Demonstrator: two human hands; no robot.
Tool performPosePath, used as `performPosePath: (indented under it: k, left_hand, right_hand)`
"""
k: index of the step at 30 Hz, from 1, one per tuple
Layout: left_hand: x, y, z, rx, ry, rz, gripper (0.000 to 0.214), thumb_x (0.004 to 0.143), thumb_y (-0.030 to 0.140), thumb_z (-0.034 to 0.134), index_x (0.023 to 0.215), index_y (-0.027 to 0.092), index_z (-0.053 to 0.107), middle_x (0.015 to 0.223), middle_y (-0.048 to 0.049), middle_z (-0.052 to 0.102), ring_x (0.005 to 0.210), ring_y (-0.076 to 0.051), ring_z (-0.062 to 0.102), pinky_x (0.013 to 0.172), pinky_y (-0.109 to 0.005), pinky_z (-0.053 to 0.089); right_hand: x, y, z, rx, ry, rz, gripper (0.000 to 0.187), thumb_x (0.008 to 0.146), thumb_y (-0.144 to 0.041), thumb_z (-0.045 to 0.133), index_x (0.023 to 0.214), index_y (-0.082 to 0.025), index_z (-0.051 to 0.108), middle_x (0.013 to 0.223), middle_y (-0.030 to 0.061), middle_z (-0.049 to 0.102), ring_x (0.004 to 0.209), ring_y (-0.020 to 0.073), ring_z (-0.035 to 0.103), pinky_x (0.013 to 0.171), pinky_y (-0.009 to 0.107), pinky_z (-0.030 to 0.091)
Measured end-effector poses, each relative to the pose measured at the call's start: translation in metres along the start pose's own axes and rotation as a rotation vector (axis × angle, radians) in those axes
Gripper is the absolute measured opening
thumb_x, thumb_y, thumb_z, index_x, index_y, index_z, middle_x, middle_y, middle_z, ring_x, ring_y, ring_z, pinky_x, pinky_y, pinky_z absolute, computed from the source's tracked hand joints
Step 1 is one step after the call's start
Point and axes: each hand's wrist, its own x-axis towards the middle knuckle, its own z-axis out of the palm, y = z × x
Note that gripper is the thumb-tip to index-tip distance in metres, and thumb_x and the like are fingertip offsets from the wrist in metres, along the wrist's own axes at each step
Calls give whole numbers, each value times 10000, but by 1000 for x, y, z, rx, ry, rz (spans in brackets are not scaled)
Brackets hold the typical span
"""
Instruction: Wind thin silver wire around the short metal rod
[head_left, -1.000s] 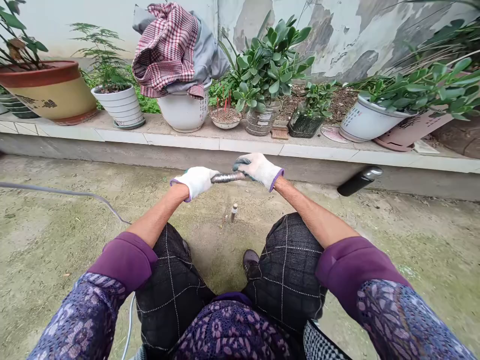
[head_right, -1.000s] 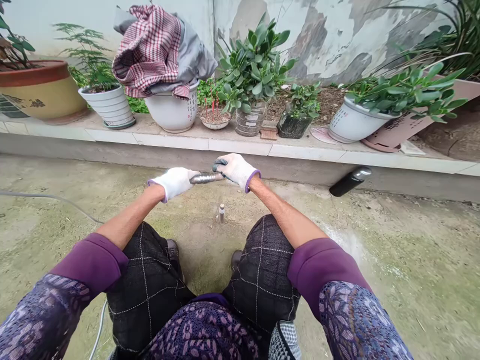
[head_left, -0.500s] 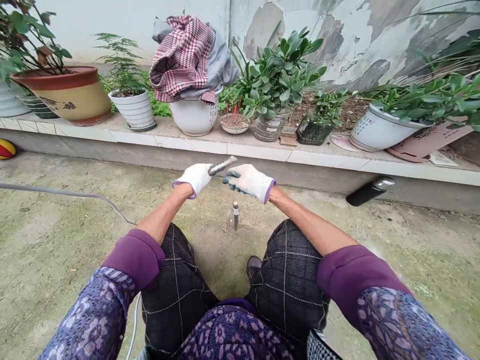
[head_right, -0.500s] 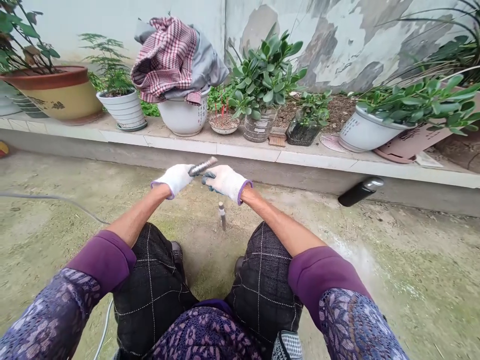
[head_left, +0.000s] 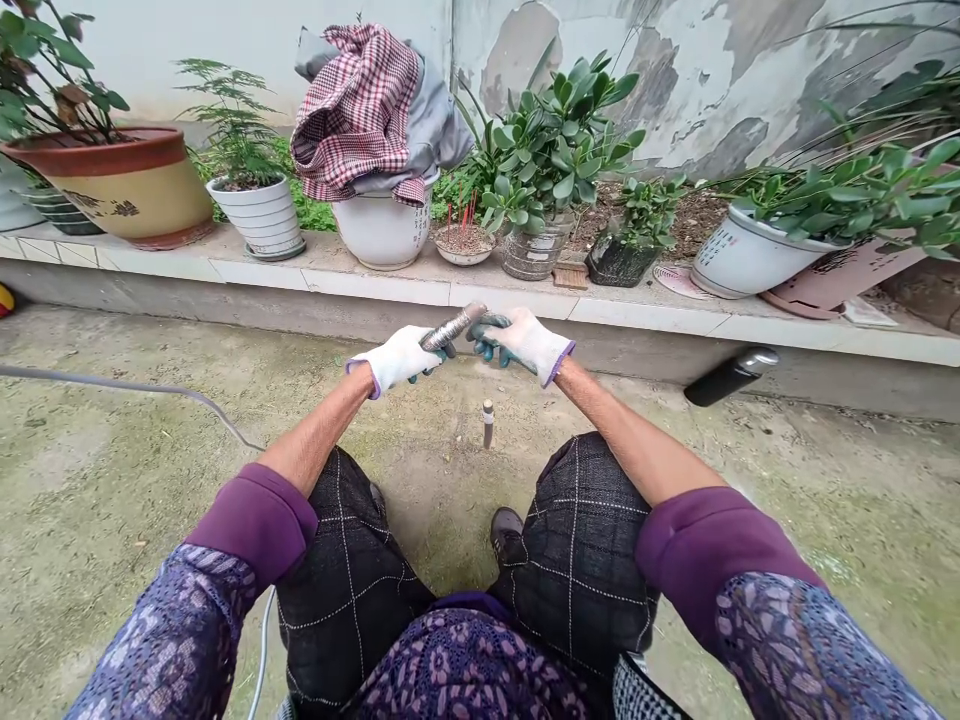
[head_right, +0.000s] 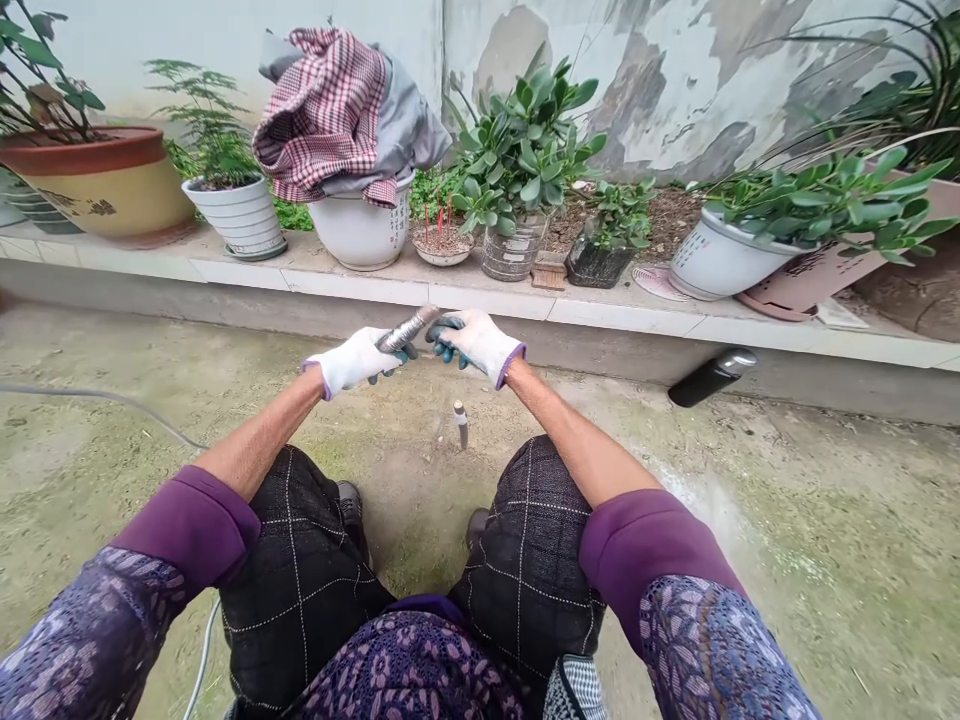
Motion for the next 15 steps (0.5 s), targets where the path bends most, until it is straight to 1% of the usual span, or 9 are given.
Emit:
performPosePath:
  k: [2, 4, 6, 8, 10, 12, 15]
  left_hand:
    - [0, 0, 0, -66, 38, -41, 359, 813, 205, 612, 1143, 152, 741, 755, -22, 644, 552, -109, 558, 465, -188, 446]
    - [4, -1, -1, 7, 78, -98, 355, 833, 225, 608, 1159, 162, 736, 767, -31, 660, 556, -118, 568, 487, -202, 459]
    - [10, -5, -3, 209, 117, -146, 346, 865, 249, 595, 1171, 178, 739, 797, -51, 697, 614, -150, 621, 565, -230, 494]
    - [17, -10, -5, 464, 124, -168, 328, 896, 261, 569, 1163, 200, 750, 861, -82, 738, 744, -201, 690, 682, -264, 521]
    - [22, -14, -4, 674, 97, -173, 337, 927, 255, 527, 1177, 224, 750, 936, -109, 761, 882, -246, 727, 785, -300, 527]
    - [24, -14, 1, 808, 63, -153, 370, 956, 241, 474, 1220, 232, 733, 979, -130, 765, 961, -277, 735, 835, -336, 527]
    - [20, -7, 12, 931, -28, -41, 400, 979, 214, 424, 1252, 206, 716, 997, -158, 762, 1009, -304, 736, 864, -374, 526]
  right_hand:
    - [-2, -5, 8, -29, -15, -15, 134, 883, -149, 578, 913, -138, 708, 743, 27, 711, 539, 92, 600, 393, 165, 393]
    - [-4, -7, 14, -101, -26, -27, 119, 886, -172, 589, 887, -145, 706, 738, 26, 708, 534, 88, 592, 396, 164, 383]
    - [-5, -6, 17, -195, -48, -46, 126, 890, -198, 592, 854, -147, 702, 718, 23, 697, 514, 81, 568, 412, 173, 376]
    - [-6, -4, 17, -305, -60, -69, 155, 894, -231, 596, 821, -142, 701, 679, 19, 671, 490, 76, 529, 439, 192, 366]
    - [-6, -2, 14, -407, -57, -85, 182, 894, -251, 594, 817, -137, 712, 642, 11, 644, 486, 79, 499, 472, 214, 358]
    - [-5, 0, 10, -500, -49, -108, 198, 890, -251, 582, 832, -135, 732, 624, 3, 628, 507, 89, 486, 506, 234, 354]
    - [-2, 3, 3, -622, -44, -188, 195, 861, -233, 583, 814, -140, 748, 643, -2, 628, 584, 107, 506, 563, 247, 356]
